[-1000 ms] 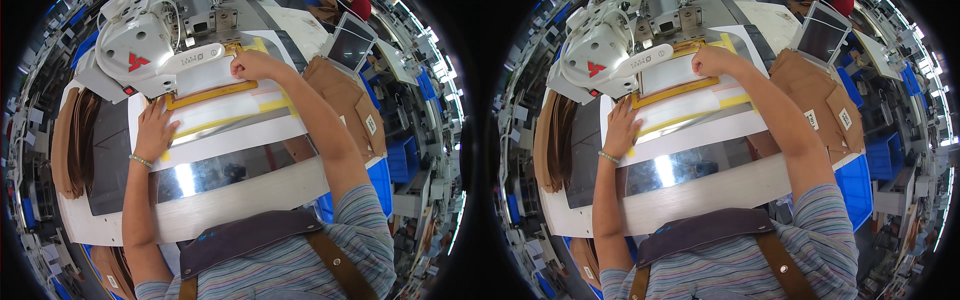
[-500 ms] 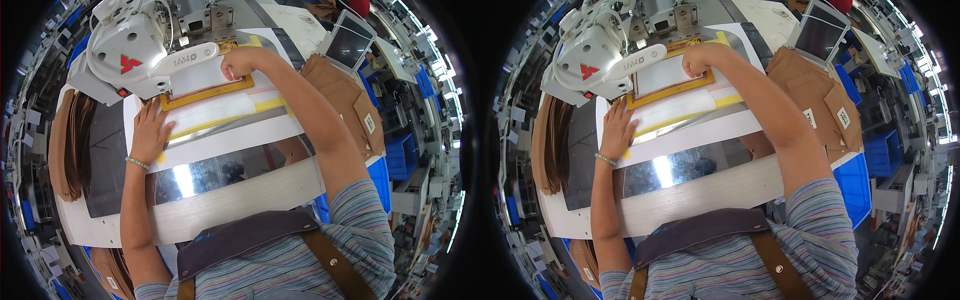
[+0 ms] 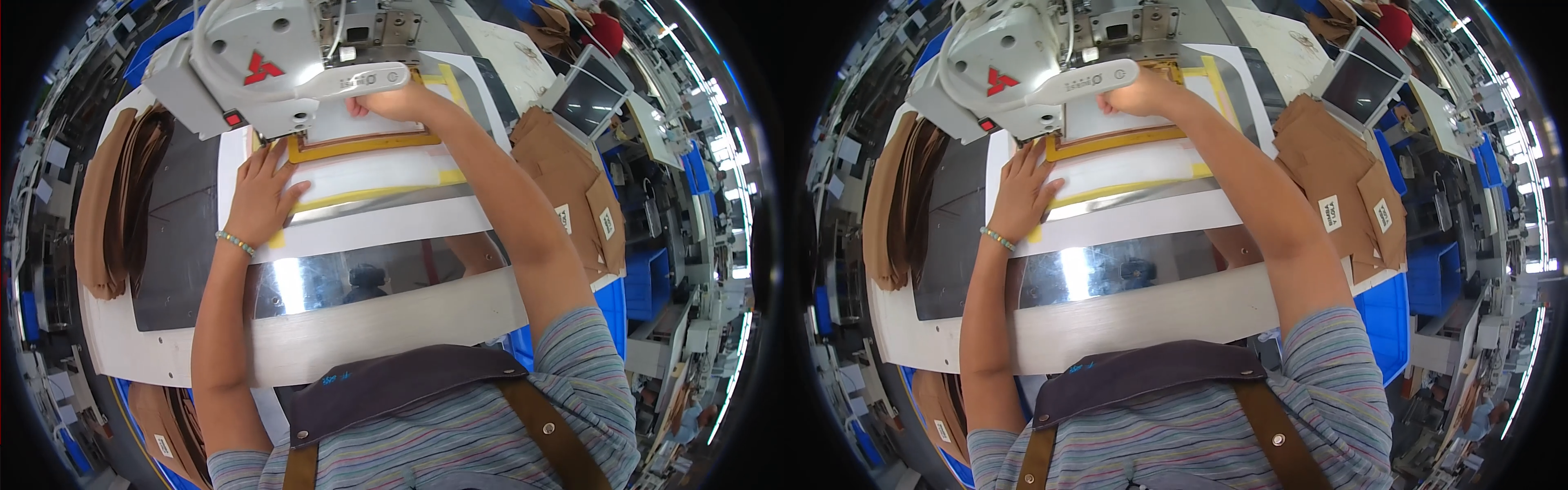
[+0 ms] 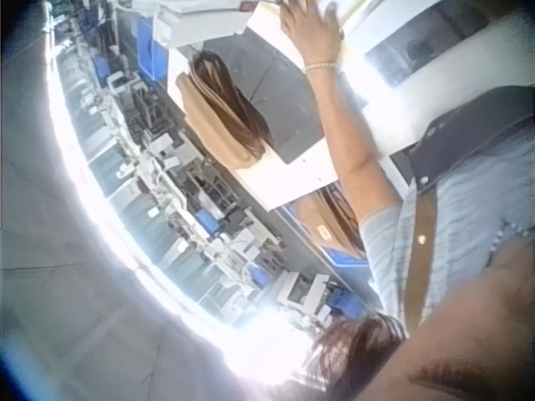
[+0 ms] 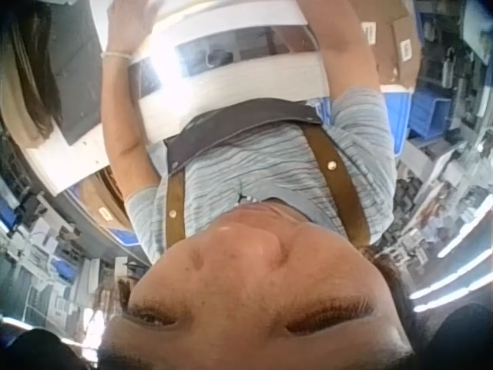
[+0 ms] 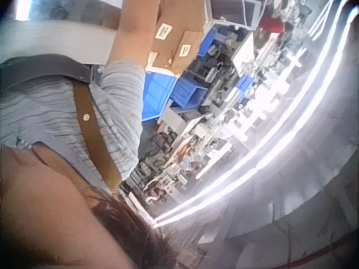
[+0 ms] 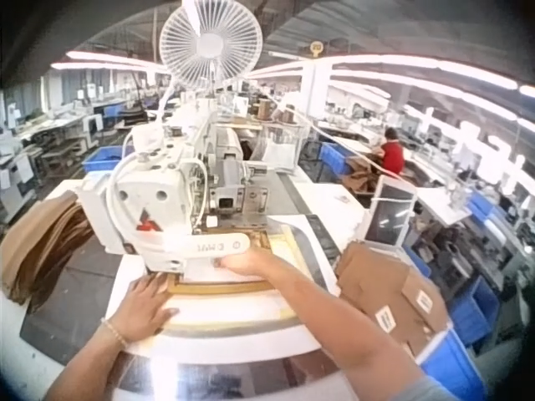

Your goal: The recorder uses an industrial sewing machine to stitch together panels of brown leather.

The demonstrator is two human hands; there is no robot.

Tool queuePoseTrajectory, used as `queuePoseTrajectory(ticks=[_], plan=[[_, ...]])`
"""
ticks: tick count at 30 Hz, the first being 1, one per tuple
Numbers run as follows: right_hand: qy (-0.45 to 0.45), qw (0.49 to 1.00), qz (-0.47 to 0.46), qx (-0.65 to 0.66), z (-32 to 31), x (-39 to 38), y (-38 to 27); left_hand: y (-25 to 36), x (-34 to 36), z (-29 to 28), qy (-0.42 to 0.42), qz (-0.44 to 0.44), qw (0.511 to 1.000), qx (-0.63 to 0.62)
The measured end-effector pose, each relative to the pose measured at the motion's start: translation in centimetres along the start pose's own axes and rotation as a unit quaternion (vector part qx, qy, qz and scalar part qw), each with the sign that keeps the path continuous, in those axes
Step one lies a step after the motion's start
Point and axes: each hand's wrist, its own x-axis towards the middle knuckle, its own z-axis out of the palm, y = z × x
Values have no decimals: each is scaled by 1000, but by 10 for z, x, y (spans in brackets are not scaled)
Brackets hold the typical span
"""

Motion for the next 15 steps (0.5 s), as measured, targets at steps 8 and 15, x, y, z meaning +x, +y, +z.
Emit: queuePoseTrajectory(ticks=[8, 15], plan=[[-33, 989, 3, 146, 77, 26, -15, 5, 0, -5, 0, -14, 1000, -28], [167, 975, -125, 72, 53, -40, 15, -23, -2, -34, 103, -86, 989, -55]])
